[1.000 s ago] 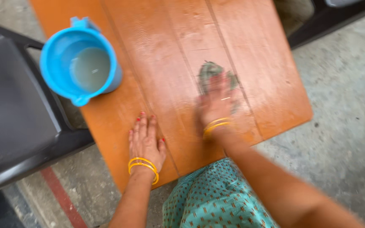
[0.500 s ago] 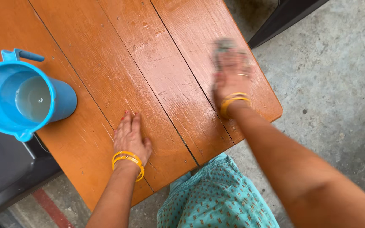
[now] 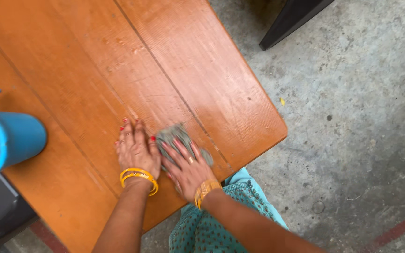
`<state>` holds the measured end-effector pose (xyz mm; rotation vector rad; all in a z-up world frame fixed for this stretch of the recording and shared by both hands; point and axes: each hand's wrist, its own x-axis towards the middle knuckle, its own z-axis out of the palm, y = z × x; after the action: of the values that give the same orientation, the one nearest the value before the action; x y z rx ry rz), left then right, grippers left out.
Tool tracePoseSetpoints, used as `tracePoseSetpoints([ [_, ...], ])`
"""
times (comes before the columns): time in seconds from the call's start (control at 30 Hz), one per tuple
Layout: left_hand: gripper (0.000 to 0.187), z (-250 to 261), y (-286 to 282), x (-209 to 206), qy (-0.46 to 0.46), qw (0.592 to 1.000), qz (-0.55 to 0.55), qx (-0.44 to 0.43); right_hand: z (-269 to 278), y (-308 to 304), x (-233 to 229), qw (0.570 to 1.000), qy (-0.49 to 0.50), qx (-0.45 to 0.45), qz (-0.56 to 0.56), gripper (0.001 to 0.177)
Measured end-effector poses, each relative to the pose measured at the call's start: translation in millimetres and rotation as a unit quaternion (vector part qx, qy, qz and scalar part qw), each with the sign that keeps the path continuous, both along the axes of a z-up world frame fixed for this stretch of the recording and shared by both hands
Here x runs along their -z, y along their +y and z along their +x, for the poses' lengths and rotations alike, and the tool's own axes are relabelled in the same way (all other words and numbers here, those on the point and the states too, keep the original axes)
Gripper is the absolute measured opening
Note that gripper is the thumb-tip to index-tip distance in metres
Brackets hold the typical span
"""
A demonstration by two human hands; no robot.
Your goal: The person wipes a wooden table with a wet cloth, repeatedly dipping the cloth into a blue pitcher of water and wringing it out. The person cleans the entire surface of the table, moving the pitcher as needed to reach different areas.
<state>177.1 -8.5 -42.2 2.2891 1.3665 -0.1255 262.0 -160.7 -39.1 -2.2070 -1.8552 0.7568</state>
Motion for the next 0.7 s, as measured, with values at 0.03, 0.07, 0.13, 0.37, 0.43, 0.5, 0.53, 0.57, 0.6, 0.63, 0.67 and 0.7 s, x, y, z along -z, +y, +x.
tracePoseSetpoints([
  [0.03, 0.063, 6, 1, 3, -0.001, 1.000, 0.006, 0.002, 26, 17, 4, 0.999, -0.032, -0.013, 0.010, 0.063],
  [0.07, 0.063, 11, 2, 4, -0.001, 1.000, 0.012, 0.005, 54, 34, 7, 0.997, -0.065, -0.025, 0.021, 0.067],
  [0.13, 0.071, 16, -1, 5, 0.011, 1.000, 0.018, 0.001, 108, 70, 9, 0.989, -0.135, 0.028, -0.056, 0.071],
  [0.37, 0.113, 81, -17, 3, 0.055, 0.998, 0.020, -0.010, 238, 60, -11, 0.983, -0.115, 0.141, 0.016, 0.060],
  [0.43, 0.114, 109, -25, -1, 0.068, 0.998, 0.017, -0.002, 234, 35, -9, 0.982, -0.118, 0.146, 0.031, 0.064],
  [0.5, 0.112, 134, -33, -3, 0.076, 0.997, 0.015, -0.002, 223, 7, -6, 0.980, -0.119, 0.157, 0.021, 0.065],
  [0.53, 0.107, 140, -37, -5, 0.094, 0.992, -0.003, 0.084, 214, -9, -6, 0.979, -0.117, 0.164, 0.002, 0.065],
  [0.57, 0.102, 144, -41, -7, 0.112, 0.979, -0.022, 0.168, 203, -25, -8, 0.980, -0.131, 0.149, -0.011, 0.066],
  [0.6, 0.098, 147, -43, -10, 0.128, 0.959, -0.040, 0.251, 192, -40, -11, 0.980, -0.145, 0.134, -0.025, 0.068],
  [0.63, 0.096, 148, -42, -12, 0.070, 0.949, -0.031, 0.305, 182, -58, -15, 0.985, -0.128, 0.095, -0.058, 0.071],
  [0.67, 0.093, 147, -38, -14, 0.013, 0.934, -0.022, 0.357, 173, -75, -19, 0.988, -0.112, 0.056, -0.091, 0.075],
  [0.7, 0.091, 146, -30, -16, -0.047, 0.912, -0.010, 0.407, 169, -92, -23, 0.988, -0.076, 0.012, -0.134, 0.082],
])
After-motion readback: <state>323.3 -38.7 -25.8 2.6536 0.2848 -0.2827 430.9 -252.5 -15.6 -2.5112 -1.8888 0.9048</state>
